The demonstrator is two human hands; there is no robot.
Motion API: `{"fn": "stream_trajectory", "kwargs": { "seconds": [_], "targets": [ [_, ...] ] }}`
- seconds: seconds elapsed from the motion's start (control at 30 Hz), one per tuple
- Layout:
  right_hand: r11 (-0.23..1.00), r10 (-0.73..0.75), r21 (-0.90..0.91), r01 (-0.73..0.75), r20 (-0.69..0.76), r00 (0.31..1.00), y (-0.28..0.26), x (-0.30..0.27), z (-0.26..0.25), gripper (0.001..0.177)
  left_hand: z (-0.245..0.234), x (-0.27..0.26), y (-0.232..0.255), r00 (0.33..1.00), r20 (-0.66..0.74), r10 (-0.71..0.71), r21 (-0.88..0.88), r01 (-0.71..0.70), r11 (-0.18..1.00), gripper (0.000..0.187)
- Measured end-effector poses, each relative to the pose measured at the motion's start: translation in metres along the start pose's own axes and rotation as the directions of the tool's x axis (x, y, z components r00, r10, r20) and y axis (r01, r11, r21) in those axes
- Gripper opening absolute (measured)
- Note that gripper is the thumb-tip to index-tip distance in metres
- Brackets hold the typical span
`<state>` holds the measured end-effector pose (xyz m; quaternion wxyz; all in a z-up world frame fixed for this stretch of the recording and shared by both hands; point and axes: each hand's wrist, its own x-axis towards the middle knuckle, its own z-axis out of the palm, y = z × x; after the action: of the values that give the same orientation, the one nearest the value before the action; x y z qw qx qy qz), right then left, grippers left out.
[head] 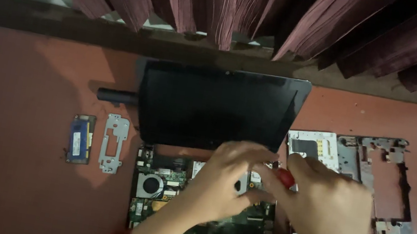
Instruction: Disassembling and reassembling internal components of a laptop, including the hard drive and screws, using a manual screwdriver.
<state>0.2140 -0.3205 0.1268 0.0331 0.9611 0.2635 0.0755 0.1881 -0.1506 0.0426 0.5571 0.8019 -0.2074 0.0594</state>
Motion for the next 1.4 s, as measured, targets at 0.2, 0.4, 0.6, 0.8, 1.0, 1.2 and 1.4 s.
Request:
{"fn": "stream_trajectory", "kwargs": {
  "seconds": [0.2,0.4,0.6,0.8,1.0,1.2,1.4],
  "targets": [
    [0.993,0.019,0.114,-0.038,0.171,0.985,0.005,0.003,-0.029,0.056,-0.001,0.015,-0.003,0.999,0.035,0.014,-0.076,-0.011,0.997,0.021],
    [0.947,-0.146,0.308,0.088,0.171,0.974,0.013,0.005,-0.028,0.023,-0.011,0.015,-0.007,0.981,0.196,0.003,-0.357,0.069,0.931,0.035],
    [0.996,0.052,0.073,-0.051,-0.019,0.998,-0.001,0.008,-0.011,0.045,-0.012,0.02,0.001,0.984,0.178,0.002,-0.35,0.061,0.935,0.044],
    [0.999,-0.019,0.052,0.014,0.095,0.995,0.005,0.001,-0.029,0.035,-0.001,0.017,-0.019,0.99,0.125,0.068,-0.243,-0.036,0.969,0.025],
    [0.954,-0.129,0.285,0.098,0.091,0.987,0.006,0.002,-0.027,0.024,-0.006,0.016,-0.017,0.981,0.134,0.14,-0.422,-0.071,0.904,0.056],
    [0.998,0.06,-0.028,-0.062,-0.055,0.997,0.001,-0.003,-0.008,0.063,0.0,0.018,-0.016,0.996,0.086,0.022,-0.303,0.005,0.953,0.037],
    [0.948,-0.047,0.318,-0.021,0.203,0.978,0.005,0.001,-0.028,0.058,0.002,0.017,-0.033,0.983,0.135,0.125,-0.255,-0.087,0.963,0.017]
  ]
}}
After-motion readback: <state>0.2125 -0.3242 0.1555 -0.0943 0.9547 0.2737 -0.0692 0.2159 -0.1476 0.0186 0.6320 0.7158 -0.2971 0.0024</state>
